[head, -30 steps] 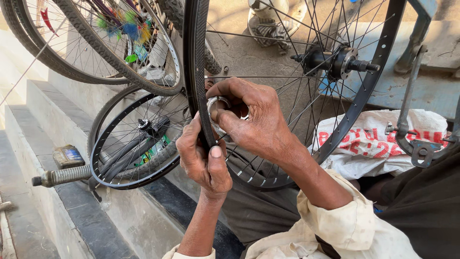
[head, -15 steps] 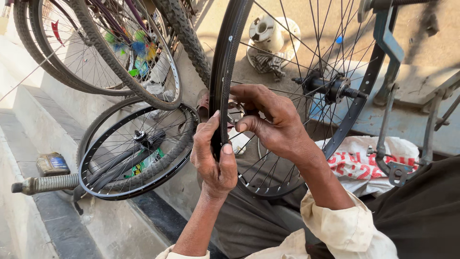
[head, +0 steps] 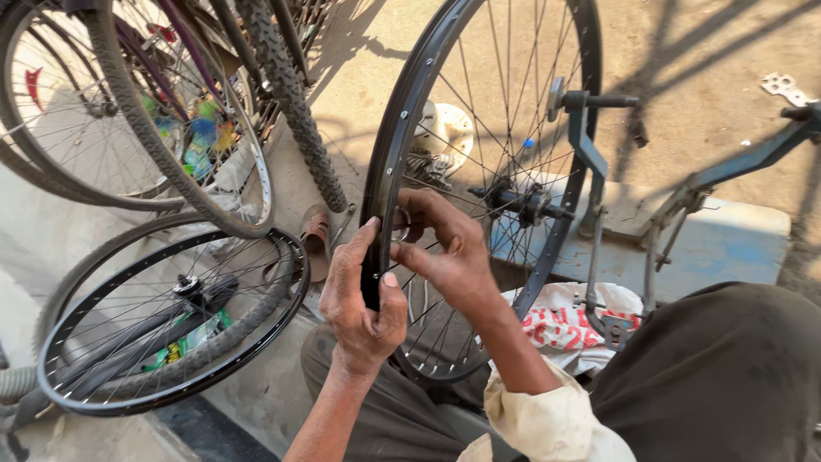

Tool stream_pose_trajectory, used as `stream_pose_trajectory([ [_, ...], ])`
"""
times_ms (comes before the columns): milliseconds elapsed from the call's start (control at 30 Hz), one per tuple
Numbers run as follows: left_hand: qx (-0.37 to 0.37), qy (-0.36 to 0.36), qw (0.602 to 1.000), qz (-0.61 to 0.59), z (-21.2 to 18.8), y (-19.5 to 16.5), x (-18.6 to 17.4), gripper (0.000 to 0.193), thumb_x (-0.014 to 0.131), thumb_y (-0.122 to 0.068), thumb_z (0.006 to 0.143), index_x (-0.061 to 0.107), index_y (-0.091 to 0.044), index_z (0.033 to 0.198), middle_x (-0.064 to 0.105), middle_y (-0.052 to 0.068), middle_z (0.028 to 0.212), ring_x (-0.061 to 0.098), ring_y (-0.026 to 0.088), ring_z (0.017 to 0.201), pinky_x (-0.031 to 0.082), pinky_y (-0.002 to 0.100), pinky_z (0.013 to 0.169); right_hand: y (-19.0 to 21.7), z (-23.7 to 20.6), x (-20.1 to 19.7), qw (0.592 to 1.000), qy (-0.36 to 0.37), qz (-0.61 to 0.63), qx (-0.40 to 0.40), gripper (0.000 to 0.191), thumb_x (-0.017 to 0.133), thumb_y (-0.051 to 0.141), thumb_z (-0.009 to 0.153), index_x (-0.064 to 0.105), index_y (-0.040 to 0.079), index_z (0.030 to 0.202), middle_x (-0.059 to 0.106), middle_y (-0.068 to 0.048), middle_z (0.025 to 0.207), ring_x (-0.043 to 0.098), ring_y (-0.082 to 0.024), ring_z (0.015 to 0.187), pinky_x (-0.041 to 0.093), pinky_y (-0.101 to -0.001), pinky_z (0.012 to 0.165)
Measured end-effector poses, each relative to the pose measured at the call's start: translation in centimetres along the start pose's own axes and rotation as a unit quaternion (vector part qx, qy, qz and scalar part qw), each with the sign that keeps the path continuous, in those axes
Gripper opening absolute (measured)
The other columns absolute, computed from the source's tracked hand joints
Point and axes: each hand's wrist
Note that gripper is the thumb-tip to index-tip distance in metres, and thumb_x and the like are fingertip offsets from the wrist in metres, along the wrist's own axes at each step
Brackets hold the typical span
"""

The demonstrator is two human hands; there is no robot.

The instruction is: The person sits on the ground holding a bicycle wheel and uses a small round spoke wrench to turn spoke nipples around the rim, working around the wheel to adjust spoke tension. They rotate the wheel and reposition the tool on different nipples as they work.

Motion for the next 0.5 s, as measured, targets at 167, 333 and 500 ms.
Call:
stream_pose_trajectory([
  [167,0.017,-0.009,0.999,-0.027,0.6,-0.5,0.0,0.049,0.052,-0.017,0.095,0.054,0.002,0.141,0.07,0.012,0.114,0.073,0.023,0.102,0.061,0.036,0.092,0.5,-0.8,0.8,0.993,-0.043,-0.08,-0.07,0.043,0.079,0.011,0.092,0.061,0.003,0.13,0.065,-0.007,0.118,0.062,-0.016,0.108,0.054,-0.0318,0.095],
  [333,0.014,-0.024,1.0,0.005,0.5,-0.5,-0.2,0.051,0.051,-0.017,0.093,0.055,0.001,0.14,0.068,0.016,0.119,0.072,0.026,0.104,0.06,0.037,0.091,0.7,-0.4,1.0,0.99,-0.036,-0.126,-0.05,0.042,0.079,0.014,0.091,0.062,0.004,0.128,0.067,-0.007,0.112,0.065,-0.015,0.1,0.056,-0.0315,0.091],
  [500,0.009,-0.027,1.0,0.002,0.2,-0.2,-0.6,0.05,0.054,-0.015,0.092,0.056,0.002,0.139,0.068,0.015,0.114,0.071,0.025,0.097,0.06,0.036,0.087,1.7,-1.0,2.1,0.972,-0.056,-0.175,-0.147,0.031,0.079,0.013,0.092,0.059,0.006,0.114,0.06,-0.013,0.13,0.062,-0.018,0.116,0.055,-0.033,0.096],
])
Point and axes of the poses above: each hand's wrist, its own z-axis towards the middle knuckle, its own x-axis out of the palm, y = z × x
